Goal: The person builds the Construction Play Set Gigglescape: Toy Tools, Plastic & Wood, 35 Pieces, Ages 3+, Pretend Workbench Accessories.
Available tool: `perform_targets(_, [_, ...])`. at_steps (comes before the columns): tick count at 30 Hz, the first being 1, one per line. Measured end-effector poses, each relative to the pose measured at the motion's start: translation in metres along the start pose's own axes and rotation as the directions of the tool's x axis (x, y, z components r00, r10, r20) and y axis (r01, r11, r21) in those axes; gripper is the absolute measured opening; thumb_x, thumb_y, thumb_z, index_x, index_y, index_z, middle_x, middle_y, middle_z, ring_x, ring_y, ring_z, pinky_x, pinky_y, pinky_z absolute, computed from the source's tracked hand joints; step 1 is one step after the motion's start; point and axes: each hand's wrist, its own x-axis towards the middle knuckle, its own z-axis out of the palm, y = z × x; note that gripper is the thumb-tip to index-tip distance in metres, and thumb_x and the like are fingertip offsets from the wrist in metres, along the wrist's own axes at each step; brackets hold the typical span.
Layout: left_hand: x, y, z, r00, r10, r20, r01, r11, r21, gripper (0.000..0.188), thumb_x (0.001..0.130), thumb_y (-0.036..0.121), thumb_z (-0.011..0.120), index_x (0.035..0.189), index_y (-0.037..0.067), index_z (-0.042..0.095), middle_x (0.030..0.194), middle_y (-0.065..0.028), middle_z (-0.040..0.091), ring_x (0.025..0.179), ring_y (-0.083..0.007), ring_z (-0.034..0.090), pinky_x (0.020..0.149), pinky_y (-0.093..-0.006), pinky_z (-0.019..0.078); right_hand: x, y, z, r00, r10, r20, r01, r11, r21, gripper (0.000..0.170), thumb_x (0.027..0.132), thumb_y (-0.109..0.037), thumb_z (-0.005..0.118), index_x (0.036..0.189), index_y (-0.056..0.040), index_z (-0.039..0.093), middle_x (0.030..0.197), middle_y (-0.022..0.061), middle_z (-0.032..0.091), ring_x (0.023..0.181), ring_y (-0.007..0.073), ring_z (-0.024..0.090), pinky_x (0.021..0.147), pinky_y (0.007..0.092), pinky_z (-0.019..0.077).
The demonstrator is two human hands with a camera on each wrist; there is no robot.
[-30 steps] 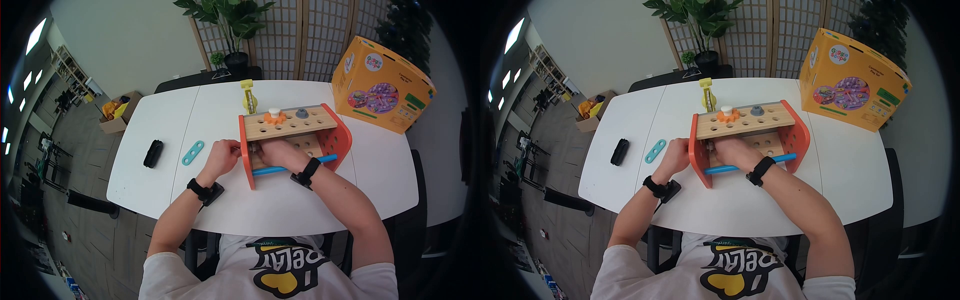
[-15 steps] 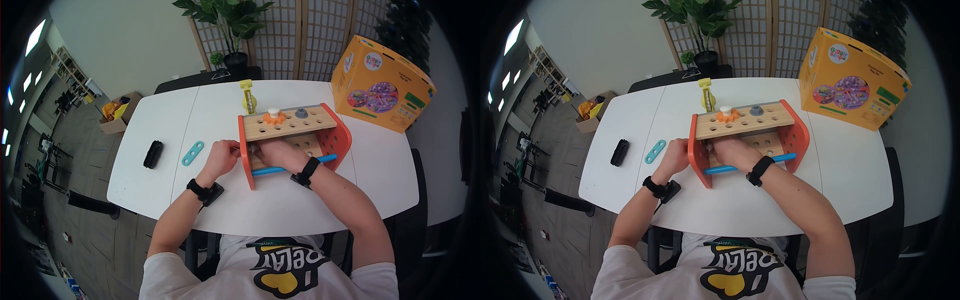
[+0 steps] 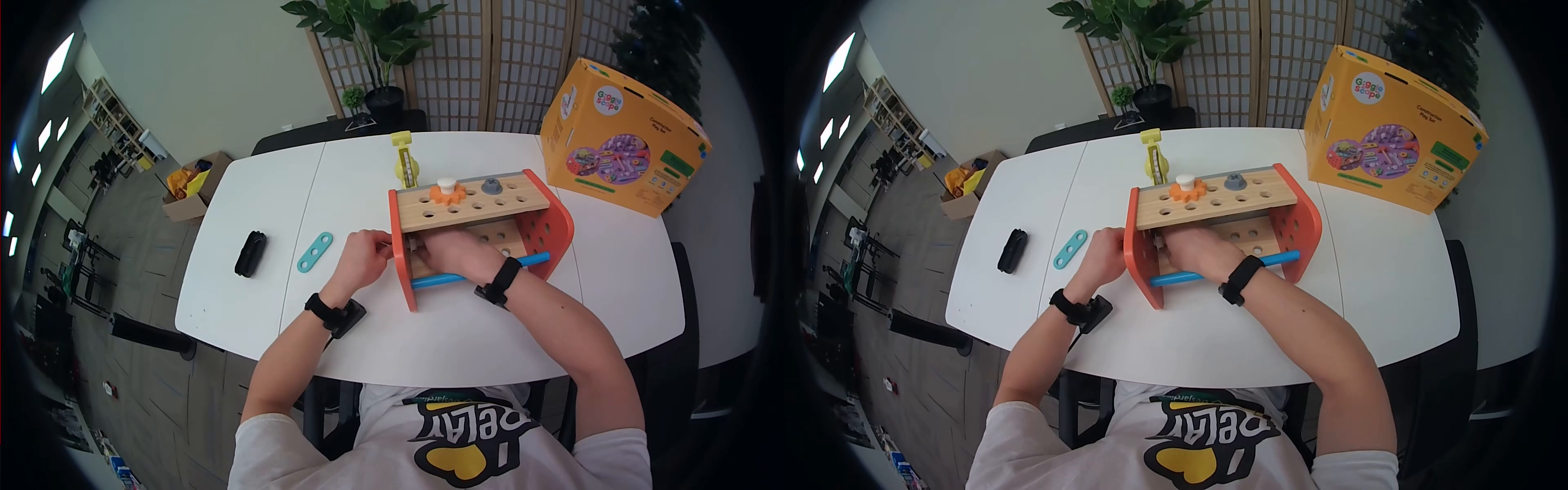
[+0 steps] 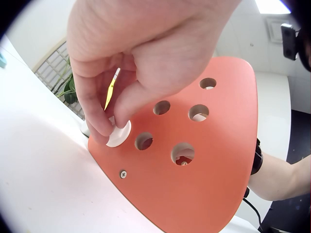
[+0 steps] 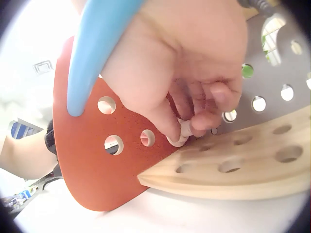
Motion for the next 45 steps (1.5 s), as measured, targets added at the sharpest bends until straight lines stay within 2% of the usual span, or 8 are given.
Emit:
perform_targets(6, [0.0,-0.001,0.0,1.0,-0.002,0.002,0.002,1.0,0.001,0.021,0.09,0.006,0.068,0.108,-0.003,0.076,0.092,-0.0223,0.076,0.081,-0.0328,0.074,0.077,-0.0375,0.0581,0.003,0.004,0.003,0.998,-0.058,-0.029,0.055,0.996,-0.074,0.027,0.091,-0.004,0.062,0.118,-0.0018,0.065,0.116,0.019,0.07,0.11,0.0371,0.067,0.092,0.0439,0.056])
perform_targets(12, [0.0,-0.001,0.0,1.0,-0.009,0.005,0.009,1.0,-0.012,0.022,0.09,0.005,0.068,0.109,-0.003,0.076,0.093,-0.0224,0.076,0.081,-0.0329,0.074,0.078,-0.0377,0.0581,0.008,0.003,0.005,0.999,0.016,0.046,-0.007,0.981,-0.195,0.026,0.089,-0.006,0.065,0.115,-0.0021,0.066,0.115,0.0186,0.071,0.108,0.0372,0.067,0.091,0.0448,0.0562])
perform_targets(18, [-0.001,0.003,-0.001,1.0,-0.018,0.004,0.018,1.0,-0.001,0.022,0.09,0.004,0.066,0.109,-0.003,0.076,0.093,-0.0226,0.076,0.081,-0.0329,0.074,0.078,-0.0377,0.0581,0.0,-0.001,0.001,0.988,-0.095,-0.124,0.077,0.986,-0.148,0.023,0.088,-0.005,0.065,0.111,-0.0038,0.067,0.109,0.0149,0.071,0.104,0.0333,0.068,0.089,0.0433,0.0563])
perform_targets(24, [-0.001,0.004,-0.002,1.0,-0.026,0.014,0.026,1.0,0.018,0.022,0.091,0.004,0.066,0.109,-0.003,0.076,0.093,-0.023,0.075,0.081,-0.0333,0.074,0.078,-0.0378,0.0581,0.005,0.004,0.004,0.992,-0.107,-0.064,0.093,0.976,-0.198,0.022,0.088,-0.004,0.064,0.11,-0.0043,0.067,0.11,0.0143,0.07,0.104,0.0329,0.068,0.089,0.0429,0.0562])
perform_targets(27, [0.0,0.004,-0.002,1.0,-0.014,0.014,0.013,1.0,0.024,0.022,0.09,0.005,0.067,0.109,-0.003,0.076,0.092,-0.0231,0.075,0.081,-0.0335,0.074,0.078,-0.0381,0.0582,0.008,0.012,0.015,0.987,-0.121,-0.108,0.088,0.958,-0.274,0.02,0.09,-0.016,0.067,0.103,-0.0016,0.071,0.102,0.0181,0.071,0.099,0.0355,0.069,0.088,0.0442,0.0559])
perform_targets(30, [-0.001,0.004,-0.002,1.0,-0.006,0.01,0.006,1.0,0.02,0.022,0.09,0.005,0.068,0.108,-0.003,0.076,0.092,-0.0231,0.075,0.081,-0.0339,0.074,0.078,-0.0383,0.0582,0.005,0.001,0.007,0.998,-0.058,-0.034,0.046,0.959,-0.278,0.022,0.088,-0.005,0.065,0.109,-0.0041,0.069,0.112,0.0152,0.071,0.104,0.034,0.068,0.089,0.0435,0.0564])
perform_targets(36, [-0.001,0.004,-0.001,1.0,0.011,-0.003,-0.011,0.999,0.039,0.021,0.089,0.004,0.068,0.107,-0.003,0.076,0.092,-0.0234,0.075,0.081,-0.0351,0.073,0.078,-0.0388,0.0582,0.003,0.0,0.005,0.985,-0.117,-0.128,0.088,0.972,-0.218,0.021,0.086,-0.005,0.067,0.107,-0.0036,0.068,0.107,0.0149,0.071,0.103,0.034,0.068,0.088,0.0445,0.0563])
perform_targets(45, [-0.002,0.007,-0.002,1.0,0.017,-0.002,-0.017,0.999,0.038,0.022,0.088,0.002,0.065,0.106,-0.003,0.076,0.092,-0.0234,0.075,0.08,-0.0347,0.073,0.077,-0.0384,0.0579,0.009,0.01,0.016,0.982,-0.147,-0.118,0.119,0.968,-0.219,0.022,0.087,-0.009,0.069,0.108,-0.0043,0.068,0.106,0.0152,0.071,0.104,0.0337,0.068,0.089,0.0444,0.0562])
